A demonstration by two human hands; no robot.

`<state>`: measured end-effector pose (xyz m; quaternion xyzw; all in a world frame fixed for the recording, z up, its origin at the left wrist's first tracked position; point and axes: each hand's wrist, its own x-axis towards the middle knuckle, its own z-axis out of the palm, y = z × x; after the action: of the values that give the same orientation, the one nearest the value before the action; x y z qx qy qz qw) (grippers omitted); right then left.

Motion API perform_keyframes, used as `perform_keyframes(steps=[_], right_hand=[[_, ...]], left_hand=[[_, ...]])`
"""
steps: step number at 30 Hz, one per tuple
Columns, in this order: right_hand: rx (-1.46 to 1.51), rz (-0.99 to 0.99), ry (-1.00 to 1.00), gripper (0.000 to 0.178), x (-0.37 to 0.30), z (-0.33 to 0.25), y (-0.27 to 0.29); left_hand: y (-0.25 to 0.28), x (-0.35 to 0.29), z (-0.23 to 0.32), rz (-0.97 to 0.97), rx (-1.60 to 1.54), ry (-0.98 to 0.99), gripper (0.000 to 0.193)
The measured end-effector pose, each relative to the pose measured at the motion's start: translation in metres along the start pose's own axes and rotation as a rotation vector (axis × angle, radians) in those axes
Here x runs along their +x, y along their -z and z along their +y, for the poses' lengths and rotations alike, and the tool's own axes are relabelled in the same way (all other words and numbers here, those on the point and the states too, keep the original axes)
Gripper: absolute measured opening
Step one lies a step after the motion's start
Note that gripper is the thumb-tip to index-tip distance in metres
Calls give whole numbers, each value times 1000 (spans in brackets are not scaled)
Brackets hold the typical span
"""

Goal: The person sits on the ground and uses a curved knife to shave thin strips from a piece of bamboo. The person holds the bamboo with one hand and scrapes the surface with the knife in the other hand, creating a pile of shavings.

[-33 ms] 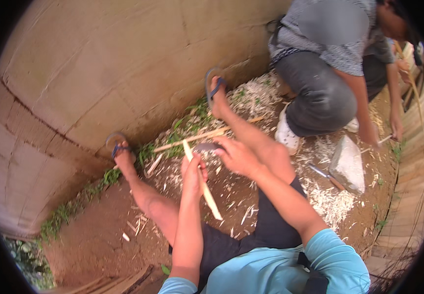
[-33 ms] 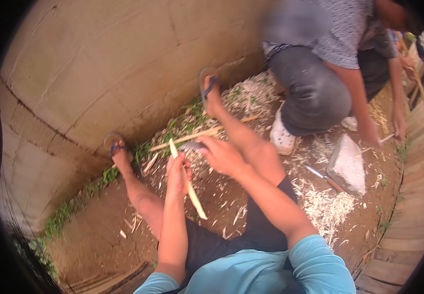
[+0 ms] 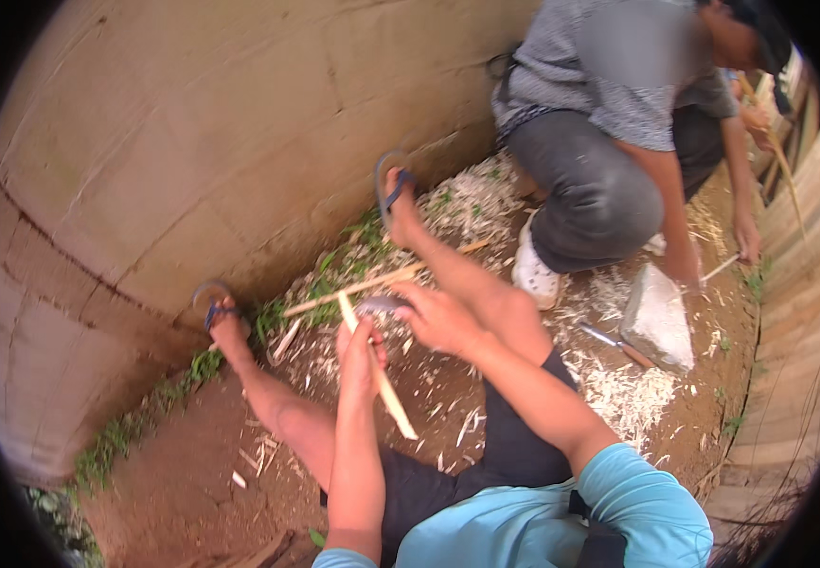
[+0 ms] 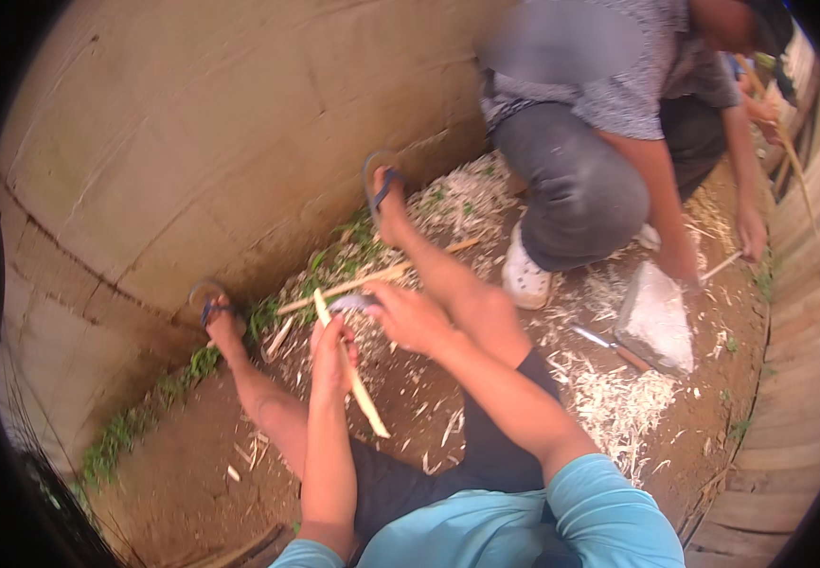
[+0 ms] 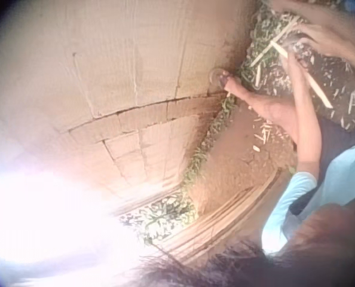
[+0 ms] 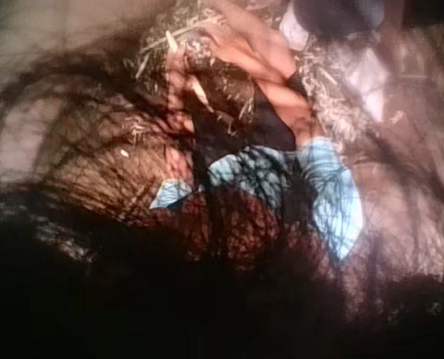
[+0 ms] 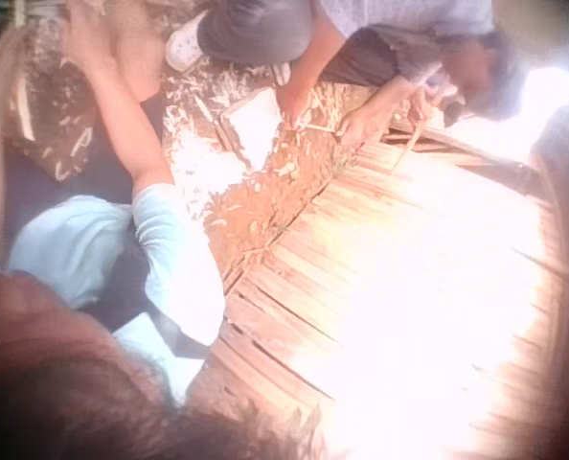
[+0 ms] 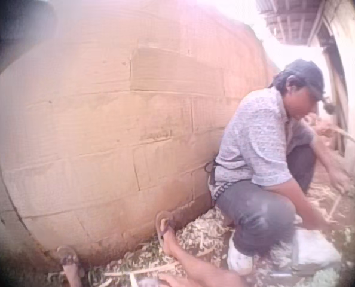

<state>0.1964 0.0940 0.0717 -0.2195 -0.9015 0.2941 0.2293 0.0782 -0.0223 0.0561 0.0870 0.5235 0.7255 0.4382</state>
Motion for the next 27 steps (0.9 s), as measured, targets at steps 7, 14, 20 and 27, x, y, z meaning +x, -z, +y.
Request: perform_keyframes(steps=[7, 14, 20, 27], right_hand=[[682, -32, -397, 34, -8, 4, 1], [794, 15, -411, 26, -11, -2, -29], [193, 102, -178, 30, -24, -38, -33], [166, -47, -95, 37, -24, -33, -31]], left_hand=[[-19, 11, -20, -135, 210, -56, 27], [-20, -7, -22, -217, 180, -81, 27], [3, 8, -28, -69, 143, -116, 21], [18, 2, -17, -72, 122, -66, 17]])
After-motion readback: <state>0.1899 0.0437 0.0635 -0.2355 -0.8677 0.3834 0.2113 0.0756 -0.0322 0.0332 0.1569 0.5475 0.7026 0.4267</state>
